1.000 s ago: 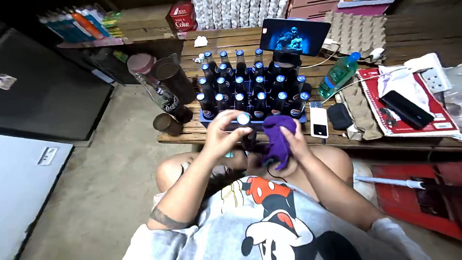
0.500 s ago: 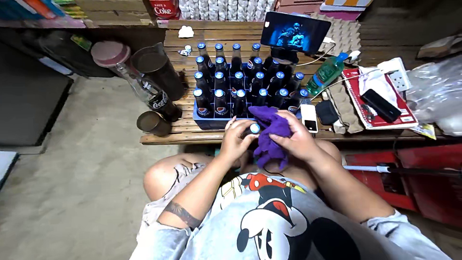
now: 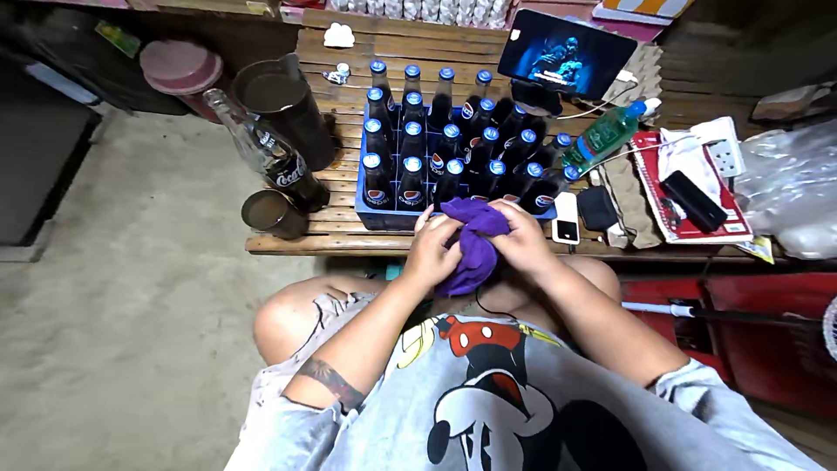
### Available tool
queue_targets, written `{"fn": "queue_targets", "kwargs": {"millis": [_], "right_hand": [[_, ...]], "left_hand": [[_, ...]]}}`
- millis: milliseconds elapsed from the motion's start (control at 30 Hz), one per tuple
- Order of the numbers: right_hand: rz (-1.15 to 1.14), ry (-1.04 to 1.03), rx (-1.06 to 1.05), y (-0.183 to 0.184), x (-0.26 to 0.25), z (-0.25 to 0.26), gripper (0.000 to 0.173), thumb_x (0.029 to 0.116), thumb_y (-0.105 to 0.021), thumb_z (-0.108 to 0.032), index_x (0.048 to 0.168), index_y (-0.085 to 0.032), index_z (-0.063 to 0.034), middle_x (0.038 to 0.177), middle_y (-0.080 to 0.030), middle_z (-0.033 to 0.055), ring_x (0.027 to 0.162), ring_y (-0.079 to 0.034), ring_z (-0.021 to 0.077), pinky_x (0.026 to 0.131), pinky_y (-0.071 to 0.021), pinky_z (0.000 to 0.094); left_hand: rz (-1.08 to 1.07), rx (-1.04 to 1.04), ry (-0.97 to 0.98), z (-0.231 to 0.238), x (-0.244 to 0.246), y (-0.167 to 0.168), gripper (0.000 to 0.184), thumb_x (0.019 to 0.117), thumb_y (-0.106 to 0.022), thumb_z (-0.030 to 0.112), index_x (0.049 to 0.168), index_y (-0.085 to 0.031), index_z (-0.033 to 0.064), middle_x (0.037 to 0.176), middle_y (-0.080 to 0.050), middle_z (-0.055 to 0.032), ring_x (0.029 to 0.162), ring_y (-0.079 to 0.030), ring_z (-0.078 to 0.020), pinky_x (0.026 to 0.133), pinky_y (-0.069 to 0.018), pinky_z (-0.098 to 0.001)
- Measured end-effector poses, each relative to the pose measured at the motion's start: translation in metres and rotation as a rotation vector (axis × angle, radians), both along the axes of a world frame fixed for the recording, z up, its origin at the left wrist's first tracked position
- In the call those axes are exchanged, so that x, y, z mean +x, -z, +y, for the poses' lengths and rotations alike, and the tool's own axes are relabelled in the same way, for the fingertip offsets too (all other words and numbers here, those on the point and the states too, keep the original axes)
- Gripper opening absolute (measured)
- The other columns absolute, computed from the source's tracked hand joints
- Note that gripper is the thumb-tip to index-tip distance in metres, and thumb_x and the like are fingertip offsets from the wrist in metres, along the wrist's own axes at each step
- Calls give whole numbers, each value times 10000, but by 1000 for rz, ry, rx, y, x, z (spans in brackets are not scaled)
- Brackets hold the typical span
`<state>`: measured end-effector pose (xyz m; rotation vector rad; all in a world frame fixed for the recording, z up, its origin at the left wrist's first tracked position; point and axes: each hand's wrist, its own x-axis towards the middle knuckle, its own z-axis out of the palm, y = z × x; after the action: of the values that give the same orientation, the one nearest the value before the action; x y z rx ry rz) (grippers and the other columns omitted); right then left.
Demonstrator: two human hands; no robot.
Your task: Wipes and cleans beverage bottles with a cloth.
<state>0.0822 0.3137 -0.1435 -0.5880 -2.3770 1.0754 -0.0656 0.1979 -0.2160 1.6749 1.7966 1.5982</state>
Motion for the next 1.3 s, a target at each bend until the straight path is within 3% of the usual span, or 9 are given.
{"fn": "queue_targets", "kwargs": {"millis": [100,200,367,433,600,733,933,1167,1300], "right_hand": [[-69,-21,12,6,10,19,260,916,-623,-57,1153,-697,19,1143,-706,135,1095,-662,171,994,-528,361],[-195,3,55,12,29,30,270,931,-616,-55,1175,-692,33,1197,-693,189,1150,-657,269,1022,-508,461],[-79,34,-141,7,42,26,359,886,-688,-66,1229,-648,34,1251,-663,131,1160,-629,113,1018,-517,308],[2,-21,-178,0,38,22,427,855,-719,-69,1257,-630,45,1317,-635,140,1258,-584,129,1082,-482,314],[-61,-141,-48,-6,8,0,485,833,-806,-184,1270,-671,-25,1338,-625,161,1267,-588,206,1055,-509,382],[-149,33,-2,3,-14,-25,530,806,-839,-262,1265,-667,-60,1331,-632,169,1226,-620,272,1010,-528,483],[-182,-70,103,1,-9,-17,469,894,-736,-213,1341,-650,-100,1302,-684,126,1212,-652,271,1016,-521,524],[-121,-346,-92,-3,5,22,345,957,-584,-66,1277,-678,20,1275,-691,173,1243,-634,205,1090,-486,377],[-84,-361,-188,-5,3,25,328,958,-620,-90,1255,-682,35,1278,-689,161,1255,-618,160,1102,-468,330]], "left_hand": [[8,-5,28,2,-2,0,283,956,-656,260,1120,-747,49,1103,-748,-80,1136,-675,-227,1166,-312,-608],[3,-20,60,2,-4,-2,302,955,-685,292,1184,-740,104,1189,-737,-38,1237,-635,-207,1177,-285,-636],[17,-21,72,0,-4,-3,298,953,-689,286,1182,-736,100,1194,-735,-39,1242,-634,-209,1174,-293,-633],[21,-24,69,0,-4,-3,305,961,-680,295,1187,-731,96,1192,-732,-48,1237,-635,-214,1170,-300,-633],[2,-93,54,-2,-5,1,236,905,-667,162,1077,-747,21,1110,-743,-113,1159,-663,-264,1166,-321,-597],[-40,-142,16,-5,-4,-2,215,848,-709,152,987,-740,-10,1027,-743,-155,1074,-687,-296,1085,-409,-591],[-31,-101,17,-2,-5,-2,211,871,-691,204,964,-746,23,997,-753,-109,1036,-696,-241,1052,-437,-555],[-31,-80,64,2,-9,3,316,953,-633,314,1124,-753,76,1126,-752,-64,1159,-664,-197,1139,-367,-569],[-28,-53,70,1,-9,5,323,965,-628,323,1138,-751,79,1141,-751,-62,1170,-662,-189,1154,-358,-555]]}}
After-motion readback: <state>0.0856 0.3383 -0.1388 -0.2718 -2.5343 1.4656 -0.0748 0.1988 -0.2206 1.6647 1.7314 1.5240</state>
